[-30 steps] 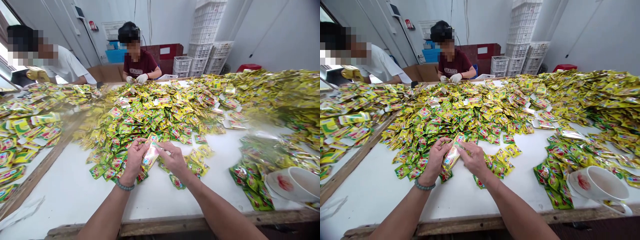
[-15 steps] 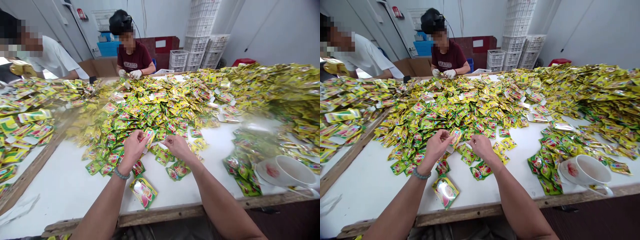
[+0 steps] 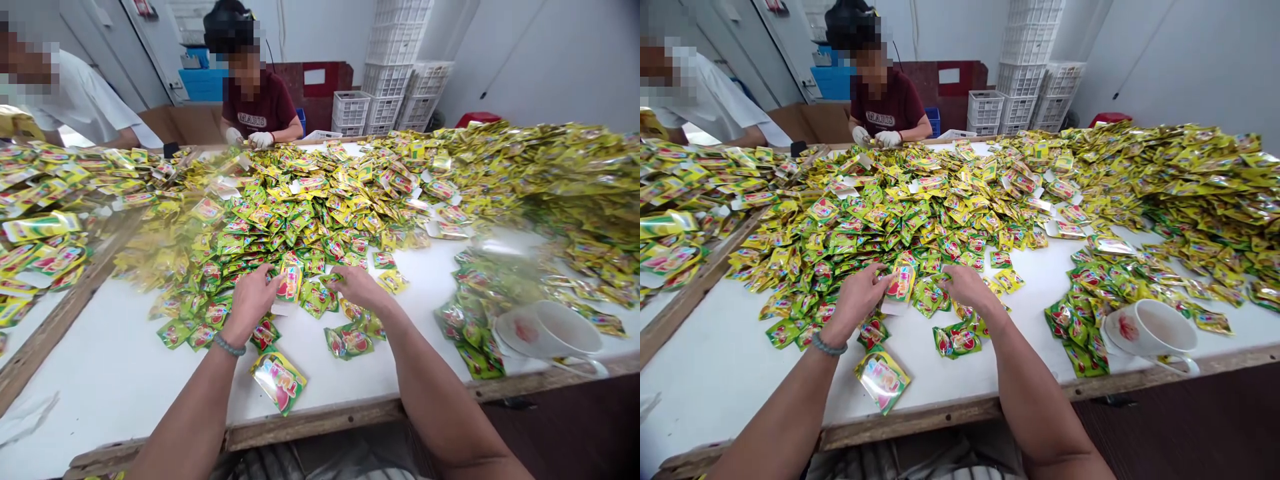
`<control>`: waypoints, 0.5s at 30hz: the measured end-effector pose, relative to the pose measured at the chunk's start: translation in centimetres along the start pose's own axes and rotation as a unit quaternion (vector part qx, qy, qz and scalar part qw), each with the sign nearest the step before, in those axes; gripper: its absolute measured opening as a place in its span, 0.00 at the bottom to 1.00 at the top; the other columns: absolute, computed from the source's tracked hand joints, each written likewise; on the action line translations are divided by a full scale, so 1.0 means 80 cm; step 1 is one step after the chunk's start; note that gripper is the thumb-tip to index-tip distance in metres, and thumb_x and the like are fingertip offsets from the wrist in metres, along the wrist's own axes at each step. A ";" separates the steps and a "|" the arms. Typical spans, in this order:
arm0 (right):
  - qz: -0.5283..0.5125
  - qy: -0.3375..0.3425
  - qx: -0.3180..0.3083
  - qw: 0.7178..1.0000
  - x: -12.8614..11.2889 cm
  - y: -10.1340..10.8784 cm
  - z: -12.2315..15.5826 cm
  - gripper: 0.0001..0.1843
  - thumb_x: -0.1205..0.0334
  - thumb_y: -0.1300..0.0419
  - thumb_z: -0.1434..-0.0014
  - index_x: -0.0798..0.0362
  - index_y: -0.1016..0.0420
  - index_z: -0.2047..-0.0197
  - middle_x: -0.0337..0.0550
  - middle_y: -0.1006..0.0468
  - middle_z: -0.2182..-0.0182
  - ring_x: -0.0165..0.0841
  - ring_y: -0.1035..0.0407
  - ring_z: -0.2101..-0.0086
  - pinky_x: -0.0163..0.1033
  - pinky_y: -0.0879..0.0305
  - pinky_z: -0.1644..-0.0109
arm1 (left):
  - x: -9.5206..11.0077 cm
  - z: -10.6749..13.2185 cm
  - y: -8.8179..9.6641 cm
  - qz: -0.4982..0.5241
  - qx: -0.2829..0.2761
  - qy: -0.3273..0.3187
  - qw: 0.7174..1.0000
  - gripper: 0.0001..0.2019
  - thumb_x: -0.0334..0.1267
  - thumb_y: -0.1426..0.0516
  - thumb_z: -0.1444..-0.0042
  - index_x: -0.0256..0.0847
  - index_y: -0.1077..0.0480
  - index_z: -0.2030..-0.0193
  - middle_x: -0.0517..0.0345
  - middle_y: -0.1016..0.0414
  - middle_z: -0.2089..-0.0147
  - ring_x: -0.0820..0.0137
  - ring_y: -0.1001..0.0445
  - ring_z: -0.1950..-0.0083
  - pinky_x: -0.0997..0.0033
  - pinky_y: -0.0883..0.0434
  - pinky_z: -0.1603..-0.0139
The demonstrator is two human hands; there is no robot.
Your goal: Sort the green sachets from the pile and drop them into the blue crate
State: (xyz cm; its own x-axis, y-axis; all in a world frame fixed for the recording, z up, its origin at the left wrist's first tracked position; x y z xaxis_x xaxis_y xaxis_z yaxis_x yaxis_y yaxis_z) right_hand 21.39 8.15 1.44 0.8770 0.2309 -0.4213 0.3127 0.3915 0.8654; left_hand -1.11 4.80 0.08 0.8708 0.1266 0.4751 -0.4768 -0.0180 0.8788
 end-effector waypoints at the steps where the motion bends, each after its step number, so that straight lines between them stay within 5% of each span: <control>1: -0.021 -0.004 0.012 1.000 0.000 0.003 0.000 0.09 0.59 0.41 0.40 0.52 0.22 0.60 0.43 0.22 0.71 0.36 0.29 0.68 0.35 0.42 0.66 | 0.002 0.000 0.007 -0.016 0.008 -0.022 1.000 0.22 0.42 0.49 0.39 0.36 0.31 0.41 0.46 0.21 0.63 0.54 0.23 0.58 0.62 0.31 0.58; 3: -0.058 -0.015 0.037 0.997 0.002 0.010 0.000 0.10 0.59 0.40 0.41 0.52 0.22 0.58 0.43 0.21 0.71 0.37 0.28 0.66 0.35 0.40 0.64 | 0.011 -0.001 0.017 -0.060 0.016 -0.097 0.993 0.26 0.30 0.49 0.43 0.39 0.35 0.37 0.41 0.25 0.47 0.52 0.28 0.46 0.58 0.32 0.48; 5: -0.072 -0.033 0.061 0.995 0.010 0.019 0.000 0.12 0.59 0.40 0.41 0.52 0.22 0.55 0.45 0.20 0.68 0.38 0.28 0.64 0.36 0.38 0.62 | 0.025 -0.003 0.017 -0.122 -0.012 -0.190 0.974 0.34 0.21 0.48 0.50 0.46 0.36 0.36 0.43 0.42 0.31 0.49 0.41 0.33 0.50 0.38 0.39; 8: -0.038 -0.079 0.094 0.992 0.031 0.034 0.001 0.14 0.60 0.42 0.40 0.53 0.25 0.51 0.49 0.19 0.62 0.41 0.27 0.60 0.37 0.38 0.60 | 0.043 -0.009 0.005 -0.193 -0.102 -0.288 0.932 0.36 0.16 0.46 0.55 0.54 0.31 0.41 0.50 0.55 0.25 0.45 0.57 0.27 0.38 0.47 0.35; 11: -0.013 -0.095 0.117 0.989 0.048 0.042 0.002 0.15 0.62 0.44 0.39 0.53 0.27 0.50 0.52 0.20 0.57 0.43 0.28 0.56 0.39 0.38 0.57 | 0.054 -0.018 -0.004 -0.211 -0.140 -0.342 0.905 0.27 0.18 0.44 0.55 0.48 0.25 0.51 0.49 0.52 0.26 0.45 0.55 0.27 0.38 0.51 0.34; 15: -0.112 -0.055 0.129 0.984 0.050 0.033 -0.003 0.11 0.65 0.45 0.40 0.53 0.29 0.54 0.45 0.22 0.62 0.37 0.27 0.62 0.36 0.37 0.61 | 0.053 -0.028 -0.004 -0.206 -0.168 -0.339 0.902 0.23 0.29 0.34 0.59 0.40 0.28 0.53 0.40 0.29 0.42 0.48 0.37 0.37 0.50 0.40 0.39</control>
State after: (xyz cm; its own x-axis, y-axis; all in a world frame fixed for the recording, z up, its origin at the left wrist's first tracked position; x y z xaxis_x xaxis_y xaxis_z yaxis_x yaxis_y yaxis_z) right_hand 25.62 10.33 2.00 0.8057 0.0603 -0.5893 0.5719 0.1800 0.8003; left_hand 2.47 7.57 1.74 0.8016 -0.5838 0.1286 -0.0053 0.2083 0.9781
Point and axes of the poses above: each hand's wrist, its own z-axis away from the middle knuckle, its own y-axis out of the back of the hand, x = y × z, the point moved 4 cm from there along -z, towards the middle knuckle
